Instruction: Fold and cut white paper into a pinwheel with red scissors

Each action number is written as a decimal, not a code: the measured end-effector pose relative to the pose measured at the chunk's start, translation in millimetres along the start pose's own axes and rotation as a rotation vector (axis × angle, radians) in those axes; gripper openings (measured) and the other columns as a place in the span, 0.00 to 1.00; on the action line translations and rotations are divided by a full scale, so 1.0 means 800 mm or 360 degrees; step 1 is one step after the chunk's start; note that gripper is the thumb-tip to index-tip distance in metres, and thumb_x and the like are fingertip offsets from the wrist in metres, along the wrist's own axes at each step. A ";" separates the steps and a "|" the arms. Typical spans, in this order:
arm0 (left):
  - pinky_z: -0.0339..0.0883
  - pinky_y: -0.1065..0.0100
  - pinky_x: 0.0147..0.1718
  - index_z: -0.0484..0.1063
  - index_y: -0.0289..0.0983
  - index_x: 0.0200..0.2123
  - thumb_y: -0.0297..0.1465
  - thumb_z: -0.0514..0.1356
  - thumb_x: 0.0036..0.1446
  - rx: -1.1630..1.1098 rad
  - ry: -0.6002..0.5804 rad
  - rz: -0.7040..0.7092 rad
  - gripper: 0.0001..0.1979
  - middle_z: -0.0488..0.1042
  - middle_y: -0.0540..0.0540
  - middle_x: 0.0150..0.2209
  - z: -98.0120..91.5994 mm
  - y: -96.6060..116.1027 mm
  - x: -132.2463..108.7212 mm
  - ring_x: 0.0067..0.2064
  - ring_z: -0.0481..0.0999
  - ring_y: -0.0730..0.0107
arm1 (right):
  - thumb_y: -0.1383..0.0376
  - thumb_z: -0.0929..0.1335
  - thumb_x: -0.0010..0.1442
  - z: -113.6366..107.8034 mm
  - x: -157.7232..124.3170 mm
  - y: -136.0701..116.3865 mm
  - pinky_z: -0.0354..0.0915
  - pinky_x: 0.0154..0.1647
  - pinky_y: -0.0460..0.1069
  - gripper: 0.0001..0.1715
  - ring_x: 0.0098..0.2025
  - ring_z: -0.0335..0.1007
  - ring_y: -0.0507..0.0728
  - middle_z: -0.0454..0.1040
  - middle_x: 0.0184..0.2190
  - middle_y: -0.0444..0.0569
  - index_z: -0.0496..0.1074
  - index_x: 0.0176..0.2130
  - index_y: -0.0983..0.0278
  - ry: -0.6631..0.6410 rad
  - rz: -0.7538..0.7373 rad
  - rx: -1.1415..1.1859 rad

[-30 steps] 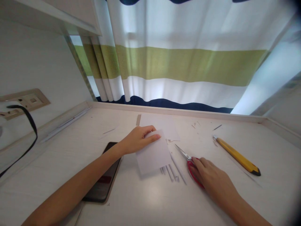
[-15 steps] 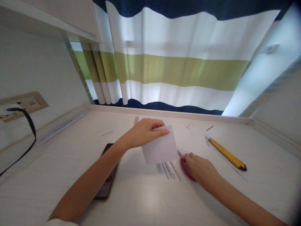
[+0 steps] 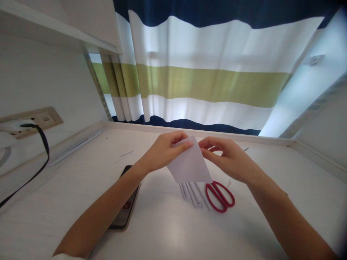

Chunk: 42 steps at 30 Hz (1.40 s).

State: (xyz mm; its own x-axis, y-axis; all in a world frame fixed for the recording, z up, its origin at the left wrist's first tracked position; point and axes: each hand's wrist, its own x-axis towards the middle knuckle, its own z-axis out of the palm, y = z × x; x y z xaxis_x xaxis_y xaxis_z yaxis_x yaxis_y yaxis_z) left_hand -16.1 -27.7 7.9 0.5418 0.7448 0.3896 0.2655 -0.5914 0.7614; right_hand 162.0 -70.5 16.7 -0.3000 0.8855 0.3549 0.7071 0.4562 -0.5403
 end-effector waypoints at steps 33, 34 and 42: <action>0.50 0.65 0.45 0.71 0.40 0.32 0.34 0.53 0.53 0.0746 -0.0137 0.0404 0.08 0.74 0.51 0.32 -0.014 0.011 -0.009 0.38 0.69 0.68 | 0.66 0.61 0.54 0.029 -0.007 -0.006 0.59 0.30 0.47 0.07 0.31 0.63 0.54 0.68 0.27 0.47 0.67 0.31 0.65 0.0170 -0.0471 -0.0687; 0.50 0.64 0.45 0.71 0.40 0.31 0.34 0.52 0.54 0.0821 -0.0095 0.0427 0.09 0.74 0.51 0.30 -0.012 0.012 -0.009 0.37 0.69 0.68 | 0.66 0.61 0.54 0.030 -0.007 -0.007 0.59 0.30 0.47 0.07 0.30 0.63 0.53 0.68 0.26 0.46 0.67 0.31 0.65 0.0203 -0.0458 -0.0678; 0.49 0.60 0.44 0.70 0.38 0.28 0.34 0.51 0.55 0.1434 0.0277 0.0779 0.10 0.73 0.51 0.26 -0.006 0.014 -0.012 0.34 0.68 0.68 | 0.67 0.64 0.52 0.023 -0.008 -0.011 0.58 0.31 0.47 0.04 0.30 0.63 0.52 0.70 0.25 0.44 0.68 0.28 0.64 0.0344 -0.0389 -0.0513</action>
State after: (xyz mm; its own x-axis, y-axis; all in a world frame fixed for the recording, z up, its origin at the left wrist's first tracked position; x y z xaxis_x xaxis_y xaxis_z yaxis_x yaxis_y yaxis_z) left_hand -22.4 -40.2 15.4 0.6472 0.3530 0.6757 0.5837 -0.7996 -0.1414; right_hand 146.4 -78.6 5.1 -0.3667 0.7008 0.6119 0.8054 0.5684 -0.1683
